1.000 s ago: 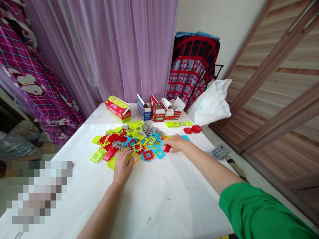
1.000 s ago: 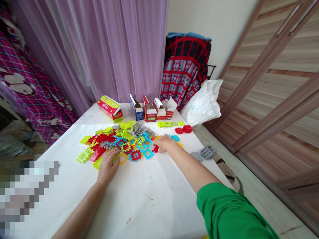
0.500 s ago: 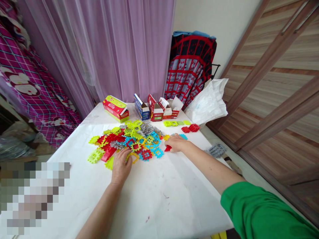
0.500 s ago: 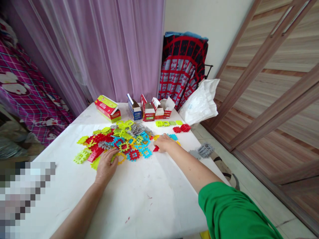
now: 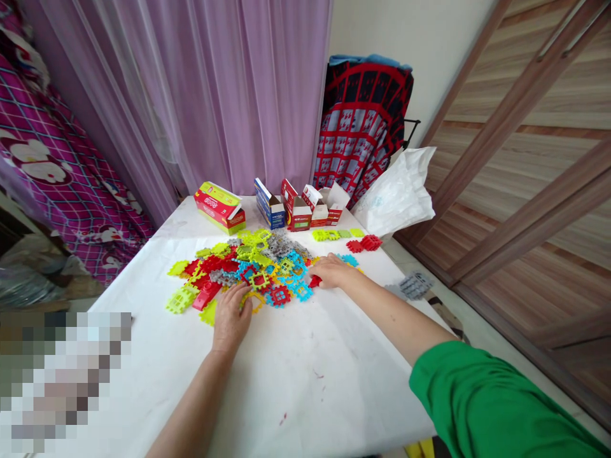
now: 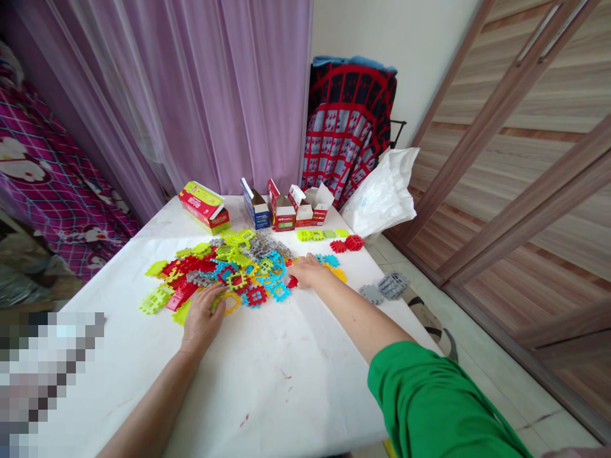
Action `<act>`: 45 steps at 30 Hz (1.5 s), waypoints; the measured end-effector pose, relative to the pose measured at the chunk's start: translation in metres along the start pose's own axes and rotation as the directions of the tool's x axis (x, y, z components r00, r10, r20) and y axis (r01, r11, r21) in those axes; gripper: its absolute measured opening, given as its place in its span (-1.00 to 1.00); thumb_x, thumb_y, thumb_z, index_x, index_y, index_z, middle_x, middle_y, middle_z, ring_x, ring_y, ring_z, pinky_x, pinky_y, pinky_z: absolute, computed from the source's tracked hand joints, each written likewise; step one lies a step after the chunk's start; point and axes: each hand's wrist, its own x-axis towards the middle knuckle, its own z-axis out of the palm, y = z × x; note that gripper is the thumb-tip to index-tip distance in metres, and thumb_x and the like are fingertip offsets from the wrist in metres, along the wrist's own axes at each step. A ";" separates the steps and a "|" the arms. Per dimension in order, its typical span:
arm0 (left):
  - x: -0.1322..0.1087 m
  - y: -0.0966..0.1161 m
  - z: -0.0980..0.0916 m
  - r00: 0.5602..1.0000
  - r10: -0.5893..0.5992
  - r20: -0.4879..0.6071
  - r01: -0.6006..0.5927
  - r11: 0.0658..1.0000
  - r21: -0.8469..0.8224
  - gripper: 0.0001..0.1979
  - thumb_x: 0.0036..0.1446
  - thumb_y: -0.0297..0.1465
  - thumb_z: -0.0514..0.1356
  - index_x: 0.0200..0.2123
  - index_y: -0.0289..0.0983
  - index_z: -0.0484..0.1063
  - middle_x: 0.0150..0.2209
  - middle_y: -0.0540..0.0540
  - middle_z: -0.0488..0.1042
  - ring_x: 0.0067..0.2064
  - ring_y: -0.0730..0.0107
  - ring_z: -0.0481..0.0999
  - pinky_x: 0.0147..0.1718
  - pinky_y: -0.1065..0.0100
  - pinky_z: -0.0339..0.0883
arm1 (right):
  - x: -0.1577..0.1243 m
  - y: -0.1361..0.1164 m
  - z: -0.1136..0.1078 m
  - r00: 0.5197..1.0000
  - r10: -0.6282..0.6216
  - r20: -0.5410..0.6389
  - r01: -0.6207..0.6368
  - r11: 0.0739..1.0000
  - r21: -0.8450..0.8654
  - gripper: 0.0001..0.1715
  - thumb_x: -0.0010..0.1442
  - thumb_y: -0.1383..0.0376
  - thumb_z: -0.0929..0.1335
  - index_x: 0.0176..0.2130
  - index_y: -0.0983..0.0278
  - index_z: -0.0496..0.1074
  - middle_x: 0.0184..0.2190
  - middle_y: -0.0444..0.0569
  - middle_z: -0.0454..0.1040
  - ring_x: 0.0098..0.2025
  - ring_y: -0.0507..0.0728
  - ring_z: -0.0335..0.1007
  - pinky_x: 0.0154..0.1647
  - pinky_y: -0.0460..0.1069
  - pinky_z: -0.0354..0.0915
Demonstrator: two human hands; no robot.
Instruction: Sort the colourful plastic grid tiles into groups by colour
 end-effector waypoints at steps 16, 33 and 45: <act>0.001 0.000 -0.001 1.000 -0.009 0.005 0.009 1.000 -0.006 -0.71 0.20 -0.34 0.04 -0.13 -0.24 0.50 -0.04 -0.22 0.55 0.05 0.06 0.47 0.05 -0.01 0.33 | 0.000 0.014 0.001 0.997 0.061 0.045 -0.064 0.996 0.063 -0.43 0.05 0.16 0.39 0.08 0.06 0.38 -0.11 -0.02 0.55 -0.07 0.27 0.43 -0.09 0.07 0.22; 0.000 0.001 0.000 1.000 -0.026 -0.009 0.026 0.999 -0.023 -0.72 0.19 -0.37 0.05 -0.13 -0.23 0.50 -0.05 -0.20 0.55 0.06 0.08 0.45 0.06 -0.02 0.31 | -0.001 -0.045 -0.002 0.956 -0.135 -0.261 0.196 0.955 0.223 -0.66 0.13 0.23 0.37 -0.06 0.14 0.48 -0.08 -0.05 0.52 0.00 0.18 0.34 -0.05 -0.01 0.19; 0.000 0.002 -0.001 1.000 0.005 -0.013 -0.005 1.000 -0.014 -0.73 0.18 -0.39 0.06 -0.13 -0.22 0.50 -0.06 -0.19 0.56 0.06 0.07 0.46 0.06 -0.03 0.30 | 0.011 -0.082 0.023 0.910 -0.128 -0.395 0.264 0.913 0.312 -0.74 0.16 0.26 0.38 -0.09 0.16 0.47 -0.15 -0.05 0.51 -0.04 0.18 0.33 -0.05 0.03 0.18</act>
